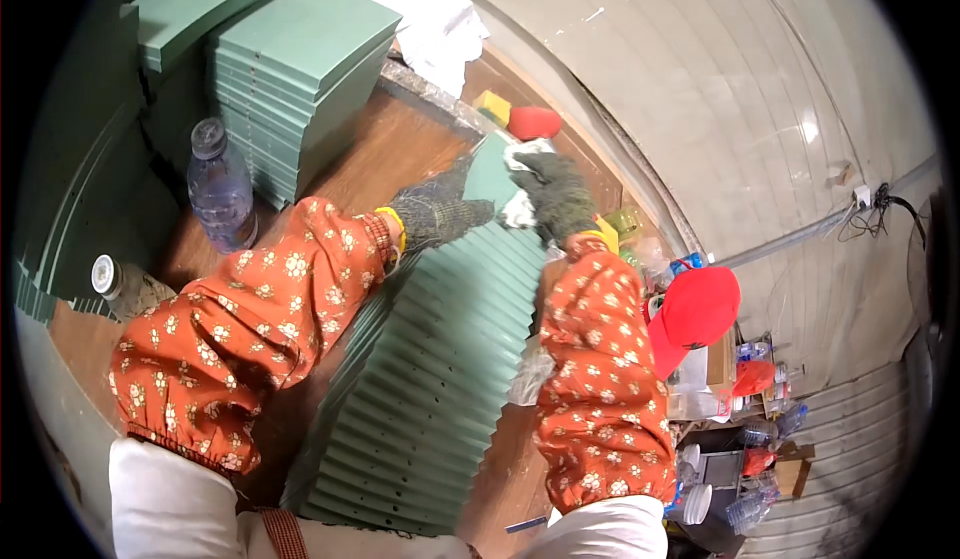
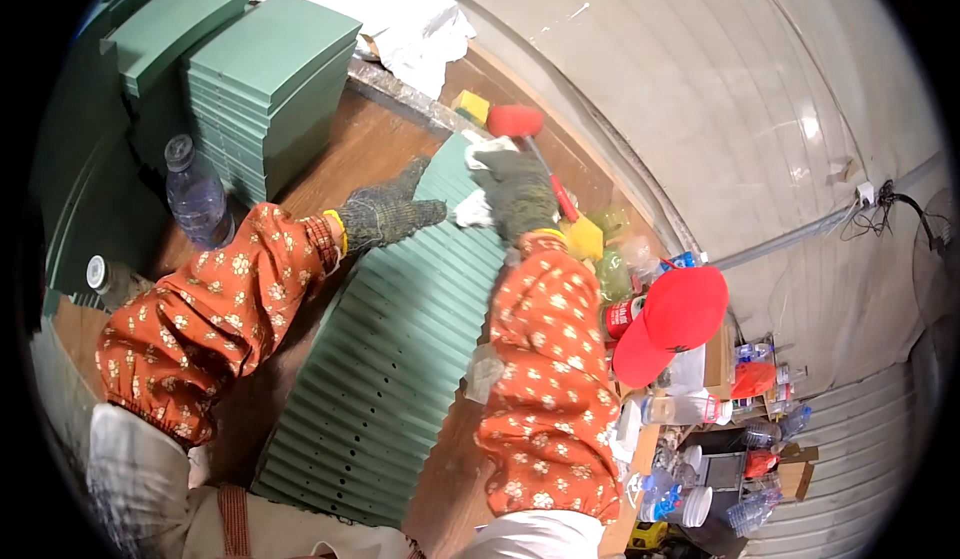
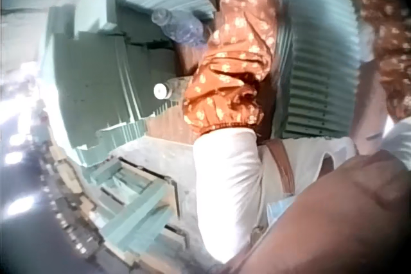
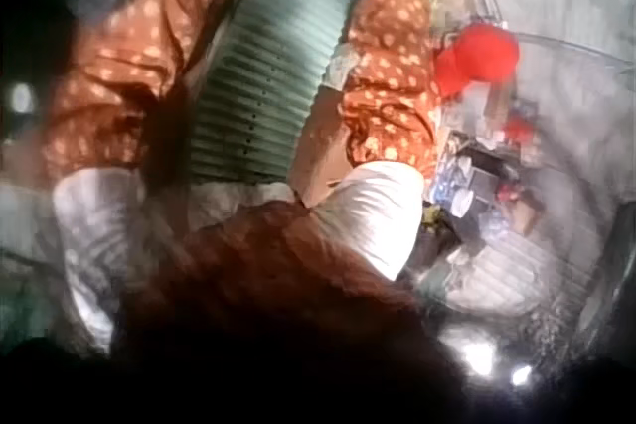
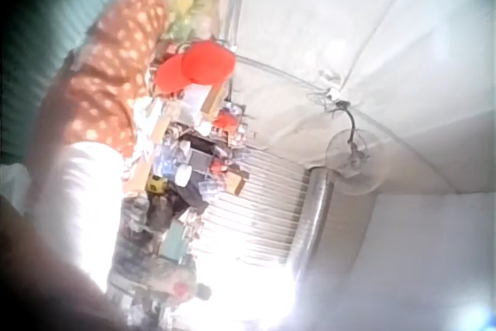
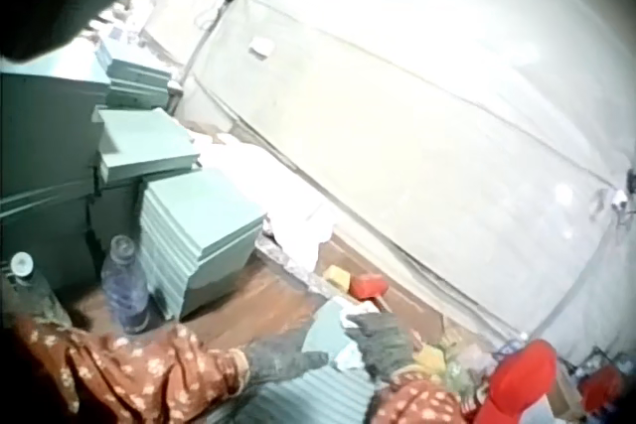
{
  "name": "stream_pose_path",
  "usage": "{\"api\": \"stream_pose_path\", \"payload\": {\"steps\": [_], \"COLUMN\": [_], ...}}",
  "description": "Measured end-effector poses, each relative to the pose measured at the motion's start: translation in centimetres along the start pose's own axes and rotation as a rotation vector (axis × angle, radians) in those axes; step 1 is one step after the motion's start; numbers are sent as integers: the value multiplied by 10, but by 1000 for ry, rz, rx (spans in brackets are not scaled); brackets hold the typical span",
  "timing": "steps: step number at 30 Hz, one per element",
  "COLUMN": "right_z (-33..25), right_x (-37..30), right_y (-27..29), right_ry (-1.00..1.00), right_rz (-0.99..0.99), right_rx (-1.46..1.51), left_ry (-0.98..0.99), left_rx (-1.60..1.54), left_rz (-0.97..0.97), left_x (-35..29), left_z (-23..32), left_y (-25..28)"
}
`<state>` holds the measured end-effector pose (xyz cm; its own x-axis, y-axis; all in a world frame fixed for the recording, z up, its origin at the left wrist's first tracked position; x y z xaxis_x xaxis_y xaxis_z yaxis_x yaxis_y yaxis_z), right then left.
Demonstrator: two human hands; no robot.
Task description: Wiping down a stack of green panels with a white cloth.
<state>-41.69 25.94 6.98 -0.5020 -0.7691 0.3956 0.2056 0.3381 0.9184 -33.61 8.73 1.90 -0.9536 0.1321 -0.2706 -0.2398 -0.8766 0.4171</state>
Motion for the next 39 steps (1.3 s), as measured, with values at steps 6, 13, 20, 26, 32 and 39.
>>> {"api": "stream_pose_path", "payload": {"steps": [6,13,20,26,32,39], "right_z": [19,-6,-15,-4,-7,-4], "right_x": [-25,14,12,13,-5,19], "right_y": [18,10,22,1,26,-5], "right_ry": [-195,-48,-236,-169,-405,-269], "right_rz": [-257,-214,-356,-231,-299,-140], "right_rx": [-96,-223,-281,-324,-114,-151], "left_ry": [-36,31,11,10,12,32], "left_rx": [-8,53,16,-25,-31,-12], "left_rz": [94,-9,37,-43,16,-4], "left_x": [9,0,1,-2,6,2], "left_z": [-5,0,1,3,-4,-3], "left_y": [-8,2,-2,2,-2,-2]}}
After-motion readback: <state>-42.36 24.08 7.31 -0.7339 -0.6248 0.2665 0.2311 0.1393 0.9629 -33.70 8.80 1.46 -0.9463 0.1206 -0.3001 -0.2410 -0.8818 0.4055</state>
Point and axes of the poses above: each hand's wrist, its own x-axis towards the middle knuckle, its own y-axis out of the back of the hand, z = x × y, the point moved 3 cm from there along x, towards the middle knuckle, and after that the axes turned 15 degrees about y, right-handed, at the moved point
